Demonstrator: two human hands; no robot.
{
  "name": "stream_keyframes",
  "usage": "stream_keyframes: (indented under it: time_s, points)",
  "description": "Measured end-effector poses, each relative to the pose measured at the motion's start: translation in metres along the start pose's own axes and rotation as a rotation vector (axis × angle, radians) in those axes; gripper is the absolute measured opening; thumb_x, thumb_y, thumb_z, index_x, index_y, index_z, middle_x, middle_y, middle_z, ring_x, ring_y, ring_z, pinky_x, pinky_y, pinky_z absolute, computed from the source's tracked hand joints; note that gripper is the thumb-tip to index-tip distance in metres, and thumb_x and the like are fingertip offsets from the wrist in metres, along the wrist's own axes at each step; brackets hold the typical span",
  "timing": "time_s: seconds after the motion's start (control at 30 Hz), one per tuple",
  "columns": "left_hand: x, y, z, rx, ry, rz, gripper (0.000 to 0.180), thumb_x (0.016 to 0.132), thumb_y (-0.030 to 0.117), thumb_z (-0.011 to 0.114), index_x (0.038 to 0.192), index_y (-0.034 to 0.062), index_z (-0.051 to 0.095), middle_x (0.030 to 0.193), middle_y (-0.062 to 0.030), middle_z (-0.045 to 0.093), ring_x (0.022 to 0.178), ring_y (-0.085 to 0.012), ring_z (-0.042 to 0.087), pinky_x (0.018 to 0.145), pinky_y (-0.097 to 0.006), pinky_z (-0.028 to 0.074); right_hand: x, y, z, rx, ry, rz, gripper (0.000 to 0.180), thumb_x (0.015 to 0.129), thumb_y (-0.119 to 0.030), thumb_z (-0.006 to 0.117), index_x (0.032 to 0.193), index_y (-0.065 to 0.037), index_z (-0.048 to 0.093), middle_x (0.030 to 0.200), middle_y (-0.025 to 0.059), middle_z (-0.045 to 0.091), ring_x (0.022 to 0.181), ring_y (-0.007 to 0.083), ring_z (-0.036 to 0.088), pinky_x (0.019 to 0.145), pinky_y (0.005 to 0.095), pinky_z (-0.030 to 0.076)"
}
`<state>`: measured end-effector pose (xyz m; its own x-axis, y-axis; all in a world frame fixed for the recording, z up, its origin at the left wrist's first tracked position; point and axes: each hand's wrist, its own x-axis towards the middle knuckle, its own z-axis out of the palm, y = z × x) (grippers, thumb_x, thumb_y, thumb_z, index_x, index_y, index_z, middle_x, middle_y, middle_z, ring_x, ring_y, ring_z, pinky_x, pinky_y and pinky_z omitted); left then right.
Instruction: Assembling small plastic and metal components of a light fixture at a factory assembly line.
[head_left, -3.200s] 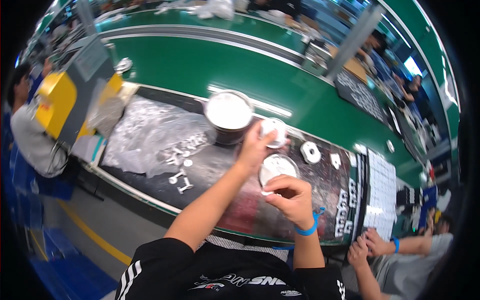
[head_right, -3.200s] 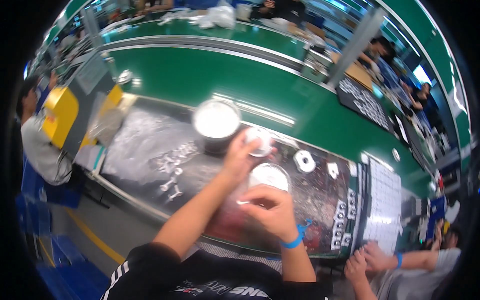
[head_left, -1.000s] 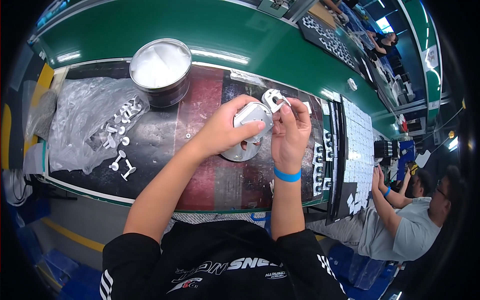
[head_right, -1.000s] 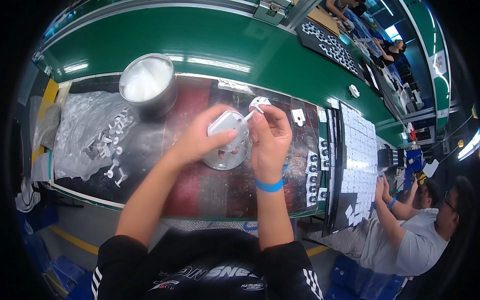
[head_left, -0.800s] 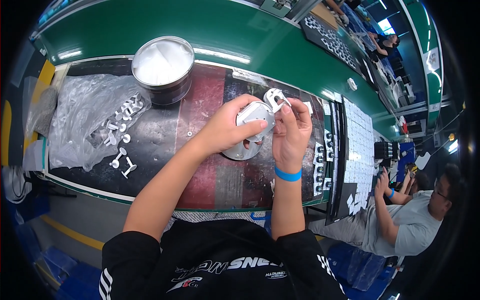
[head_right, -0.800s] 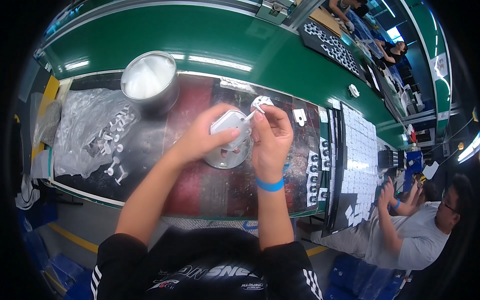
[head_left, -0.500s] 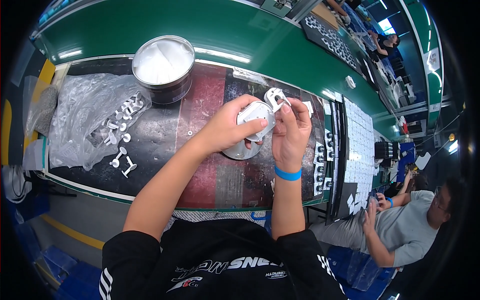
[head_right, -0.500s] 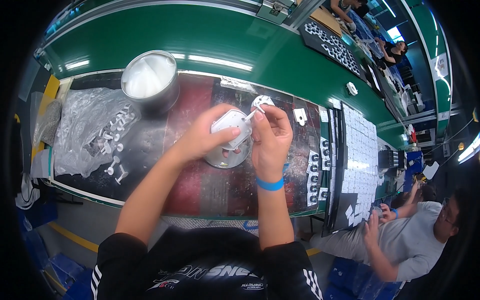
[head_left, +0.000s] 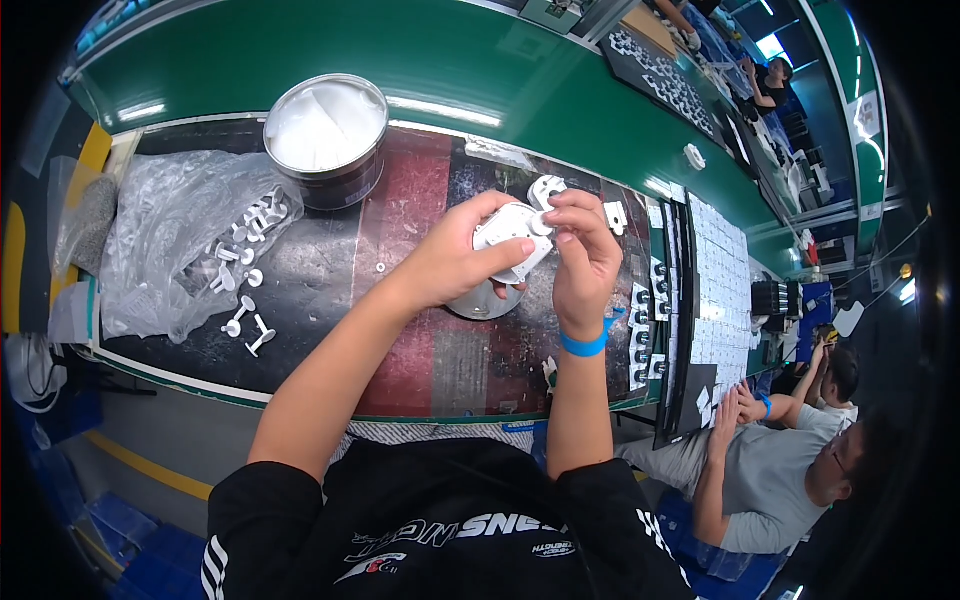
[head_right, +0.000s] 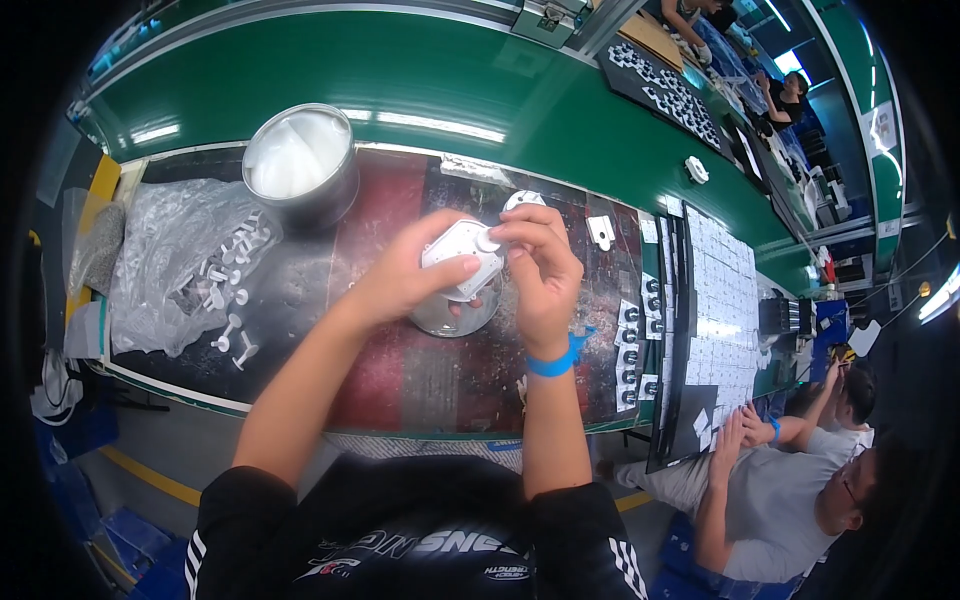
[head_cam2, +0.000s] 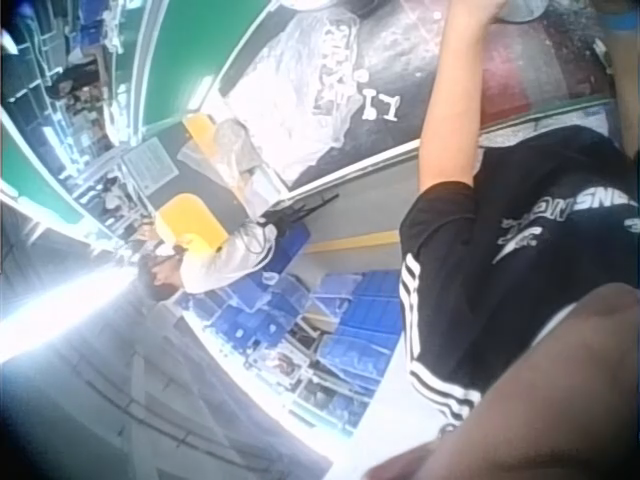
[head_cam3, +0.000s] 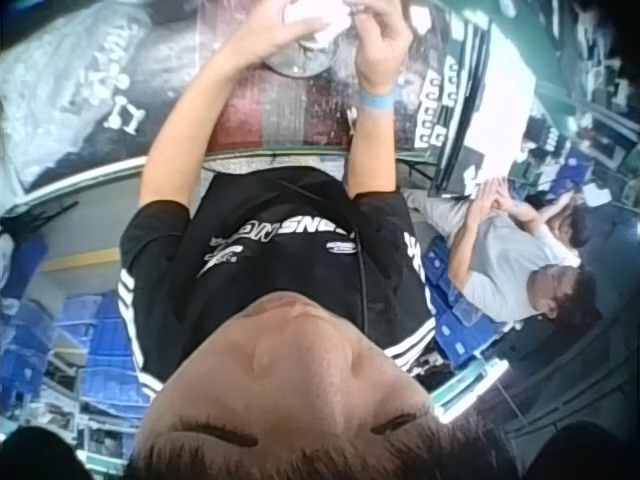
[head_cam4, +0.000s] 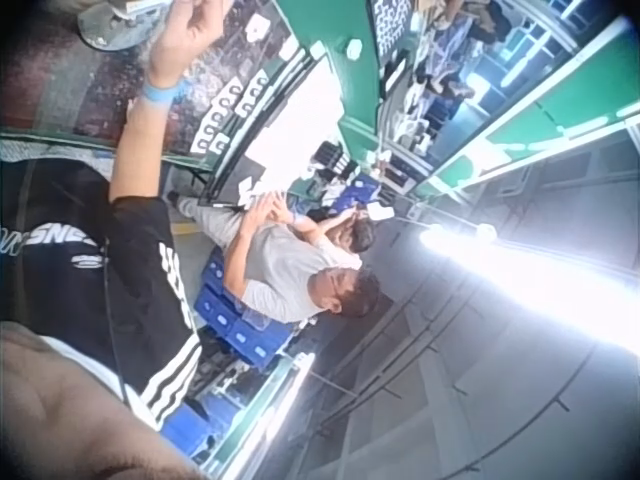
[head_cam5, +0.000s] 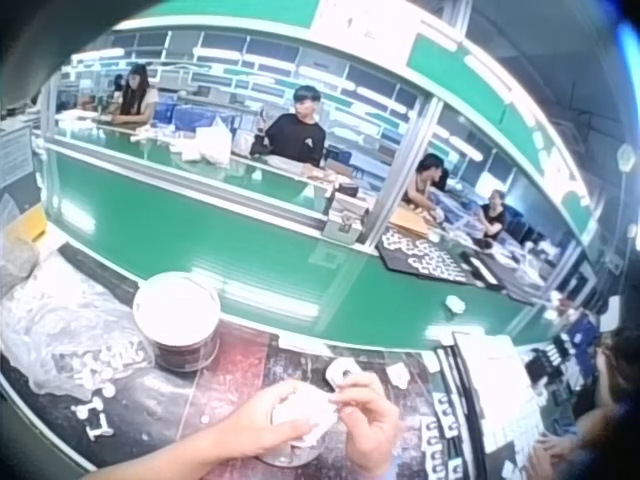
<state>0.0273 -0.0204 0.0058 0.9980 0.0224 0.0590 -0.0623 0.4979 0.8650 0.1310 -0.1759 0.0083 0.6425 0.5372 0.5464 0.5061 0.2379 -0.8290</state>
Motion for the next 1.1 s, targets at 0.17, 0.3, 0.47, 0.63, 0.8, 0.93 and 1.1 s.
stream_keyframes:
  time_s: [0.17,0.3,0.47,0.63,0.8,0.93,1.1]
  points:
    - [0.000,-0.003,-0.004,0.031,0.069,0.038,0.043,0.089,0.017,0.069,0.123,0.0016,0.048,0.101,-0.0101,0.064,0.080,-0.0166,0.069,0.058,-0.027,0.054,0.008,-0.004,0.003,0.142,0.117,0.031,0.021,0.087,-0.007,0.059,0.106,0.000,0.065,0.115,0.0092,0.060,0.098,0.0165,0.053,0.085,0.0280,0.041]
    - [0.004,0.002,-0.010,0.067,0.227,0.137,0.039,0.091,0.019,0.064,0.123,0.0046,0.046,0.110,-0.0117,0.063,0.099,-0.0192,0.065,0.083,-0.031,0.052,0.021,0.003,-0.035,0.075,0.139,0.021,0.020,0.091,0.001,0.054,0.109,0.003,0.062,0.107,0.0074,0.064,0.097,0.0150,0.059,0.089,0.0289,0.045]
    - [0.043,0.005,-0.027,-0.005,0.365,0.165,0.045,0.093,0.022,0.066,0.131,0.0041,0.049,0.114,-0.0102,0.064,0.106,-0.0186,0.063,0.086,-0.033,0.052,0.003,0.047,-0.080,-0.192,0.359,0.038,0.014,0.094,0.002,0.053,0.102,0.001,0.065,0.095,0.0041,0.063,0.087,0.0110,0.058,0.078,0.0231,0.046]
    - [0.127,0.013,-0.046,0.303,0.538,0.053,0.054,0.092,0.023,0.070,0.132,-0.0030,0.045,0.110,-0.0150,0.065,0.096,-0.0224,0.067,0.075,-0.034,0.058,0.007,0.055,-0.096,-0.283,0.436,0.073,0.012,0.087,0.003,0.057,0.093,-0.001,0.067,0.083,0.0040,0.061,0.069,0.0105,0.056,0.062,0.0236,0.043]
    - [0.207,-0.013,-0.112,0.901,0.760,0.048,0.062,0.083,0.039,0.077,0.119,-0.0045,0.052,0.110,-0.0217,0.062,0.106,-0.0306,0.062,0.087,-0.038,0.051,0.006,0.059,-0.090,-0.446,0.384,0.041,0.011,0.083,0.001,0.059,0.089,-0.003,0.067,0.083,0.0096,0.065,0.070,0.0238,0.060,0.064,0.0331,0.048]
    - [0.226,-0.012,-0.131,1.242,0.754,0.019,0.058,0.088,0.049,0.065,0.117,-0.0014,0.060,0.115,-0.0227,0.063,0.108,-0.0359,0.061,0.096,-0.046,0.044,0.007,0.060,-0.092,-0.465,0.378,0.029,0.010,0.082,0.001,0.060,0.088,-0.004,0.067,0.083,0.0105,0.064,0.075,0.0275,0.060,0.067,0.0364,0.048]
    - [0.222,-0.002,-0.145,1.609,1.028,-0.234,0.047,0.098,0.048,0.045,0.128,0.0167,0.062,0.131,-0.0193,0.056,0.124,-0.0440,0.045,0.104,-0.059,0.031,0.012,0.066,-0.090,-0.509,0.388,-0.038,0.011,0.084,0.002,0.060,0.091,-0.002,0.068,0.084,0.0082,0.064,0.065,0.0165,0.059,0.061,0.0286,0.048]
